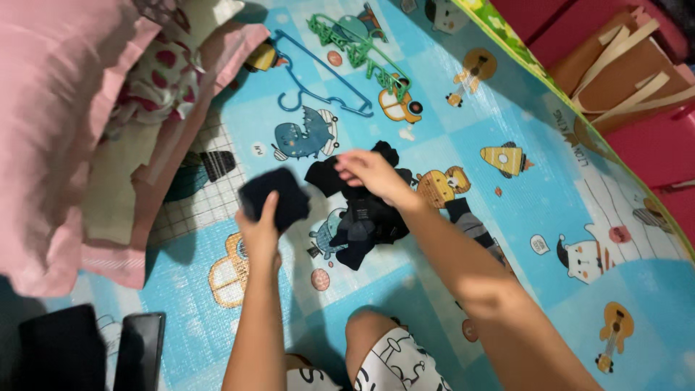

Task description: The person sits on a play mat and folds a pile of socks one by one. They pick up each sock, turn it inside out or smooth it, fold it into a small bundle, and place it on the mat. The socks are mostly black, with some striped or patterned ones.

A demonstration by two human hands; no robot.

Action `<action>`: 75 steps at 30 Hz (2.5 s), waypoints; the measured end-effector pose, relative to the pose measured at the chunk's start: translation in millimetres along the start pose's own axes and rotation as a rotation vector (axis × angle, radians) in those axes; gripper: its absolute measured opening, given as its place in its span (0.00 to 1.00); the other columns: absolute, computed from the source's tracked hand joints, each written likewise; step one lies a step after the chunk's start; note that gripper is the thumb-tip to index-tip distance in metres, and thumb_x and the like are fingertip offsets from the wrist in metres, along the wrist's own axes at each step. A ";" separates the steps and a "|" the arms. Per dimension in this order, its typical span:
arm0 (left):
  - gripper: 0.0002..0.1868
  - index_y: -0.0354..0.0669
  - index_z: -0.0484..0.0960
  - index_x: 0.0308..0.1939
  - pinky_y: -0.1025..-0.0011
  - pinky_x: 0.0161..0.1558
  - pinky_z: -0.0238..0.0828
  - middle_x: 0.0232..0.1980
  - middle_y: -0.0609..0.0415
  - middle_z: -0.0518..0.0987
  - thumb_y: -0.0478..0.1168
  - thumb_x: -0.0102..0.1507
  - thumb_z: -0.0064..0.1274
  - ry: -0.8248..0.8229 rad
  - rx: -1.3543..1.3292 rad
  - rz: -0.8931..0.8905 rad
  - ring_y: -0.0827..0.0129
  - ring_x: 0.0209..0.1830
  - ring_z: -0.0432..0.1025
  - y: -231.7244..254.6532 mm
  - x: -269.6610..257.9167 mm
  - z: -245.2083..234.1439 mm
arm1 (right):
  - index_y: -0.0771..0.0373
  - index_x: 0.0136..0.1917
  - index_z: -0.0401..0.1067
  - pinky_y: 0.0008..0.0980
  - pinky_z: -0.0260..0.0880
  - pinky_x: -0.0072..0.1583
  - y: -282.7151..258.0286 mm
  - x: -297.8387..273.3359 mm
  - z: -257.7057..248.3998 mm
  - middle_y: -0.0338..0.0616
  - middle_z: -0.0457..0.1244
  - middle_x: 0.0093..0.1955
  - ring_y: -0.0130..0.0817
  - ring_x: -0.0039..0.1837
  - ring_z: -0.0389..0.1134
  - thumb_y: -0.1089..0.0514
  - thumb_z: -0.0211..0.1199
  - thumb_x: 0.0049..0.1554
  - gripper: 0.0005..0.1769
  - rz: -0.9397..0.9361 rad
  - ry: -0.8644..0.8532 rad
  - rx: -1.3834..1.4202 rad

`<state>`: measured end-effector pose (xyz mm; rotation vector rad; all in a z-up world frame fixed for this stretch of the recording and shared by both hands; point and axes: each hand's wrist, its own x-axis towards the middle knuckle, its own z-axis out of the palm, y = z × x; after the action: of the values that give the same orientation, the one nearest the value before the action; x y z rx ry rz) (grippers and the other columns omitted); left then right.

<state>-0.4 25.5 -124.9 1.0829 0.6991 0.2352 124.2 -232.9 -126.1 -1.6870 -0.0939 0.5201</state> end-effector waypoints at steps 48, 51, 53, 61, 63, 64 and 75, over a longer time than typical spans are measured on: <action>0.18 0.43 0.80 0.61 0.70 0.39 0.66 0.45 0.53 0.76 0.42 0.67 0.54 -0.243 0.276 -0.156 0.69 0.38 0.67 5.7 32.9 -22.9 | 0.58 0.44 0.79 0.38 0.72 0.63 108.4 81.6 -27.5 0.50 0.72 0.50 0.42 0.57 0.72 0.58 0.65 0.58 0.04 -0.169 0.282 -0.823; 0.15 0.46 0.80 0.58 0.75 0.43 0.70 0.49 0.59 0.79 0.44 0.70 0.47 -0.219 0.323 -0.088 0.75 0.42 0.70 -16.1 24.2 -43.8 | 0.54 0.43 0.82 0.55 0.61 0.64 153.5 48.4 8.0 0.66 0.55 0.72 0.64 0.68 0.59 0.58 0.71 0.40 0.14 -0.319 0.141 -1.113; 0.13 0.44 0.80 0.59 0.78 0.50 0.68 0.51 0.58 0.80 0.38 0.71 0.50 -0.285 0.501 0.083 0.76 0.48 0.71 -31.3 17.6 -53.7 | 0.56 0.49 0.80 0.58 0.61 0.62 170.3 38.7 21.8 0.65 0.52 0.75 0.64 0.68 0.59 0.58 0.70 0.38 0.22 -0.338 0.123 -1.203; 0.17 0.38 0.78 0.50 0.70 0.56 0.67 0.69 0.44 0.65 0.25 0.58 0.61 -0.038 0.706 0.436 0.59 0.63 0.67 -49.4 -4.3 -70.9 | 0.57 0.51 0.75 0.42 0.72 0.56 187.4 54.8 -10.5 0.45 0.68 0.52 0.45 0.55 0.70 0.63 0.65 0.54 0.10 -0.361 0.412 -0.760; 0.25 0.37 0.72 0.57 0.71 0.65 0.65 0.71 0.41 0.64 0.24 0.58 0.60 -0.020 0.569 0.502 0.58 0.68 0.66 -54.3 -1.1 -72.4 | 0.62 0.55 0.76 0.48 0.63 0.44 166.4 59.3 -41.4 0.45 0.66 0.44 0.44 0.39 0.65 0.64 0.60 0.61 0.09 0.305 0.413 -0.124; 0.30 0.37 0.68 0.62 0.71 0.65 0.66 0.70 0.42 0.66 0.24 0.58 0.59 -0.020 0.437 0.433 0.60 0.68 0.66 -57.5 0.2 -72.4 | 0.60 0.54 0.74 0.42 0.68 0.48 155.2 58.9 -60.4 0.40 0.67 0.45 0.39 0.43 0.67 0.64 0.61 0.61 0.08 0.150 0.436 0.122; 0.32 0.36 0.68 0.69 0.73 0.58 0.71 0.55 0.49 0.82 0.21 0.60 0.51 -0.118 0.167 -0.026 0.69 0.55 0.75 -59.1 -9.5 -40.0 | 0.55 0.51 0.78 0.43 0.70 0.65 145.5 23.3 -44.8 0.46 0.67 0.56 0.44 0.63 0.68 0.55 0.69 0.52 0.12 0.028 0.254 -0.663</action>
<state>-41.8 22.2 -183.7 1.2361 0.6342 0.0907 129.2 -293.9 -267.5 -2.3917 -0.0600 0.3015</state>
